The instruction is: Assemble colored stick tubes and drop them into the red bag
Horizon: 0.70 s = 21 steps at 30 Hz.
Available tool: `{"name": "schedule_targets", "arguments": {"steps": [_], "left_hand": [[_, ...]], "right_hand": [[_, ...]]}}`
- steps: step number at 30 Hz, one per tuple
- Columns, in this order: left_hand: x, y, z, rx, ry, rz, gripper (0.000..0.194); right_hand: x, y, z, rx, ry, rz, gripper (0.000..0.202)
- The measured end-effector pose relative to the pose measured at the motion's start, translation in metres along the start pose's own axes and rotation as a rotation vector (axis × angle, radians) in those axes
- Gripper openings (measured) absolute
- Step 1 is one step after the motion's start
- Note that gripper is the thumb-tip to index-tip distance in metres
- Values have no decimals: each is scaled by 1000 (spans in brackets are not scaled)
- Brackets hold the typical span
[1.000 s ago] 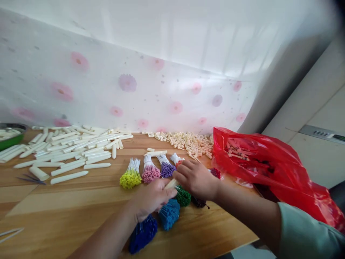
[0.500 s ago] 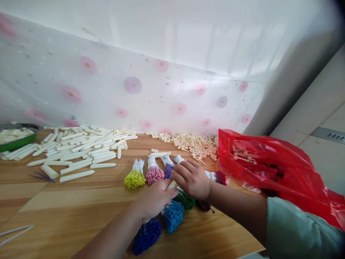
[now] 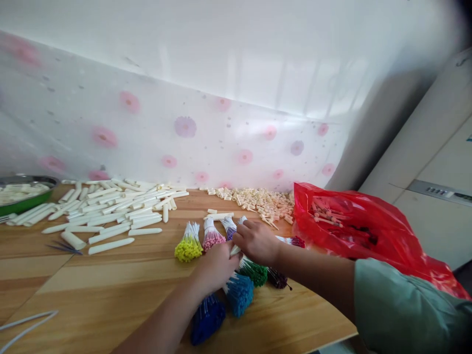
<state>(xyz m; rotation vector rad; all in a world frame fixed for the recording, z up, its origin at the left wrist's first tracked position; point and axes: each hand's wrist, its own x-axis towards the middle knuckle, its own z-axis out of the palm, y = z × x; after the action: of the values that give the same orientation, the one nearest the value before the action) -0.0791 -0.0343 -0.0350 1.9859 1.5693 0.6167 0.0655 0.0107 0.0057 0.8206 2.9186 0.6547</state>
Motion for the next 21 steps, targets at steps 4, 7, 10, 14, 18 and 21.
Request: {"name": "schedule_targets", "arguments": {"steps": [4, 7, 10, 14, 18, 21], "left_hand": [[1, -1, 4, -3, -34, 0, 25], [3, -3, 10, 35, -31, -7, 24], [2, -3, 12, 105, 6, -26, 25], [0, -1, 8, 149, 31, -32, 29], [4, -2, 2, 99, -21, 0, 30], [5, -4, 4, 107, -67, 0, 30]], "right_hand": [[-2, -3, 3, -2, -18, -41, 22], [3, -6, 16, 23, -81, 2, 12], [10, -8, 22, 64, -158, 46, 9], [9, -5, 13, 74, -166, 52, 9], [2, -3, 8, 38, -31, 13, 19], [1, -3, 18, 41, -26, -46, 22]]}}
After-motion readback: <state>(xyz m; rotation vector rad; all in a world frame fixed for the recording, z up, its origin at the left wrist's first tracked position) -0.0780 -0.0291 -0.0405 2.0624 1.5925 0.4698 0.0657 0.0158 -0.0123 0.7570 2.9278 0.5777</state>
